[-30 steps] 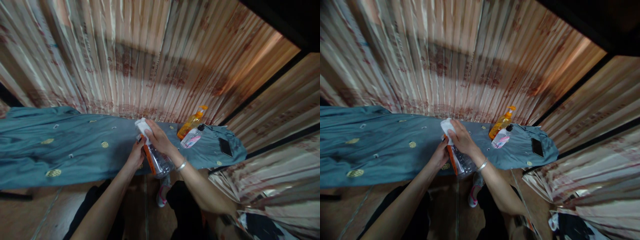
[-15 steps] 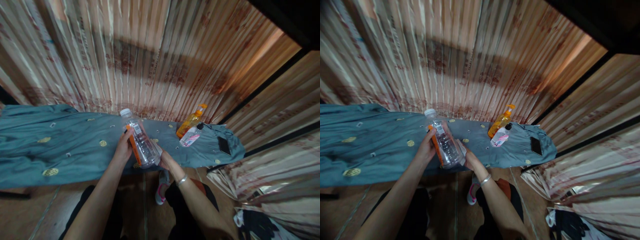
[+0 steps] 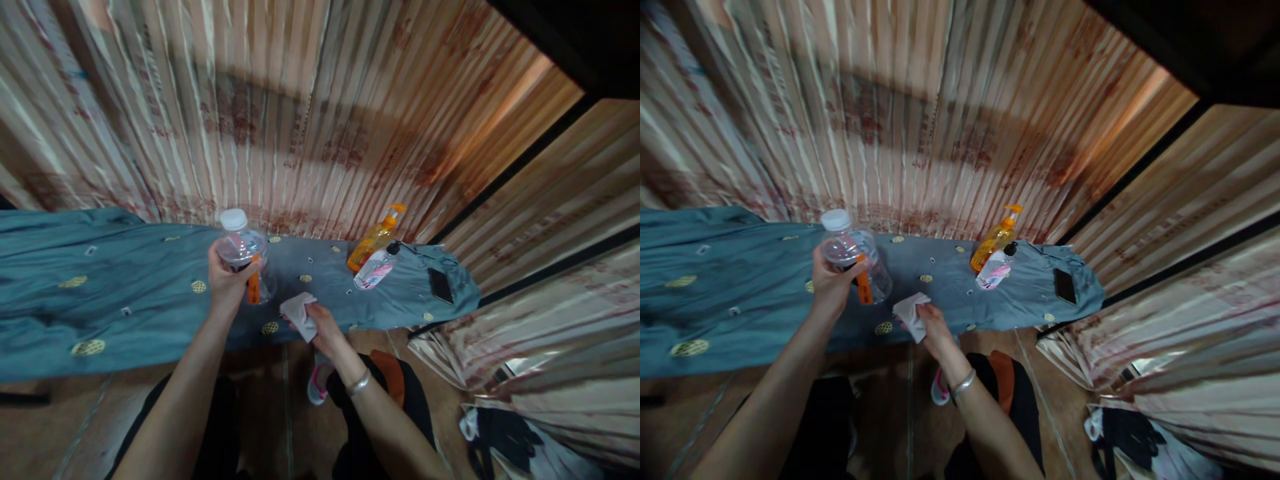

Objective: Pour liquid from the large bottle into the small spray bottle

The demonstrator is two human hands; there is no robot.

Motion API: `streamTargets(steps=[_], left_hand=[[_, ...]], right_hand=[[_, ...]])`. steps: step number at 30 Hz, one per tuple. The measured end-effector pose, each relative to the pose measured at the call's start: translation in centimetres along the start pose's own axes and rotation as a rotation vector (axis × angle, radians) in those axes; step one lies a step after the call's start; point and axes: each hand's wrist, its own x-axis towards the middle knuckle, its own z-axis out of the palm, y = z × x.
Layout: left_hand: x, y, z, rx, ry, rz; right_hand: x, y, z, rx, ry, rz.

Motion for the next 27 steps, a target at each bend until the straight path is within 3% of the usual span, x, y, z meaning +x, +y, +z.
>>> streamTargets(steps=[4,6,8,10,14,16,18,20,23,25,27], left_hand=[[0.4,-0.8,-1.0,0.051,-0.057,0.040],[0.4,-1.3,-1.2,0.061,-0.068,0.027],[0.4,-1.8,-1.1,0.066,-0.075,0.016],[0.3,-2.2,-0.9,0.070,-0.087,0.011],[0.2,-2.5,-0.5,0.087,-0.109,0.008],[0.3,-2.6,-0.5,0.127,-0.109,0.003],[0.3,-2.6,-0.6,0.181,-0.109,0.008],[0.4,-2.8,-0.8,0.217,-0.118,0.017],[0.6,-3.4,-0.9,0.246,-0.156,0.042],[0.5,-3.9,-1.0,0.271,-0.177,0.070],[0.5,-4.5,-1.0,0.297,-0.177,0.087]], right_hand=[[2.9,-0.7,-6.9,-0.322,0.273,-0.071],[4.7,-1.0,-8.2,-0.464,0.335,-0.092],[6.4,-1.1,-7.3,-0.584,0.328,-0.122],[7.3,-0.8,-4.7,-0.681,0.261,-0.173],[6.0,0.4,0.5,-0.795,-0.018,-0.329],[4.3,1.1,0.6,-0.834,-0.175,-0.407],[2.7,1.6,-1.6,-0.998,-0.296,-0.511],[1.9,1.8,-5.3,-1.162,-0.147,-0.426],[2.6,1.4,-10.1,-1.225,0.029,-0.323],[3.9,1.1,-11.0,-1.242,0.104,-0.288],[5.2,0.9,-9.6,-1.248,0.145,-0.278]])
